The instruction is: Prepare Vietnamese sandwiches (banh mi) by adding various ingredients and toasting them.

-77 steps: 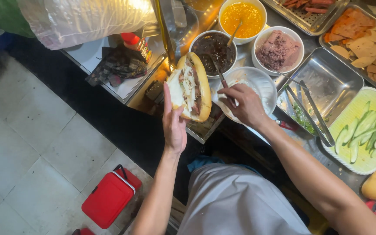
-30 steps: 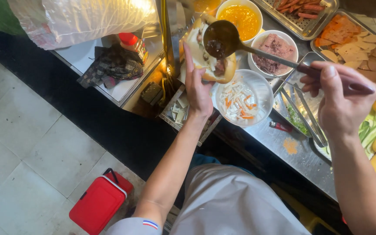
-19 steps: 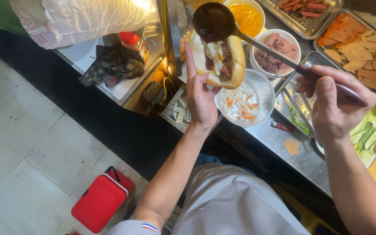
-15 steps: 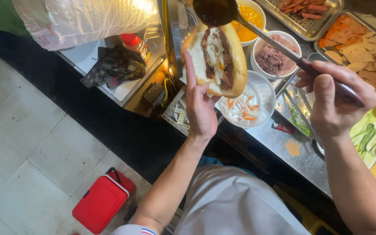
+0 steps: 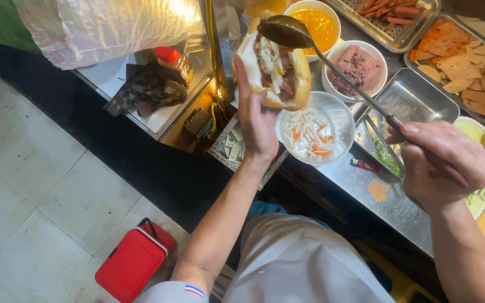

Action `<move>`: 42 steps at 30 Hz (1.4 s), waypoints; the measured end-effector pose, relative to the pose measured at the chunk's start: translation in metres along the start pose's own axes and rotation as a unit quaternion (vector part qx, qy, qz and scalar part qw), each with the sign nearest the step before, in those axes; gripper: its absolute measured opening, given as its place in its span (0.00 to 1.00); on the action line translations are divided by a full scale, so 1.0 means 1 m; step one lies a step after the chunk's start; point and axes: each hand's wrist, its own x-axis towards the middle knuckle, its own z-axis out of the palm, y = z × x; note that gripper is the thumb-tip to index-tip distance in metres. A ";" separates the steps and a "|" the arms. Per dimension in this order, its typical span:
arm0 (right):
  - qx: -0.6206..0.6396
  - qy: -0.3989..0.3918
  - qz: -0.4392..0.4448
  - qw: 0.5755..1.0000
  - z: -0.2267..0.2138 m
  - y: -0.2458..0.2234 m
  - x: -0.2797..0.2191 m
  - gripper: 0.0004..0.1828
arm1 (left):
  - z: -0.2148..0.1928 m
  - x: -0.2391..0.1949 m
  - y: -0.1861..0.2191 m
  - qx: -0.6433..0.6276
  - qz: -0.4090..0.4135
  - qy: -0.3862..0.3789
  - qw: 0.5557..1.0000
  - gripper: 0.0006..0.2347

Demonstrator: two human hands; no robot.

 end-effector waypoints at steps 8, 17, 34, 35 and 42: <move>0.008 -0.001 0.045 0.999 -0.002 -0.009 -0.013 0.06 | 0.009 0.026 -0.014 -0.076 -0.033 0.036 0.996 0.30; 0.033 0.014 0.084 0.996 0.017 -0.011 -0.008 0.07 | 0.013 0.023 -0.018 -0.069 -0.030 0.039 0.996 0.34; 0.073 0.033 0.198 0.977 0.047 -0.011 0.002 0.09 | 0.000 0.000 -0.011 -0.006 -0.035 -0.030 0.999 0.35; 0.134 0.080 0.241 0.958 0.050 -0.007 0.000 0.11 | 0.000 0.001 -0.006 0.015 -0.040 -0.029 0.999 0.35; 0.391 0.239 0.405 0.791 0.055 0.029 -0.005 0.13 | -0.049 -0.021 0.000 -0.013 -0.058 -0.056 0.997 0.36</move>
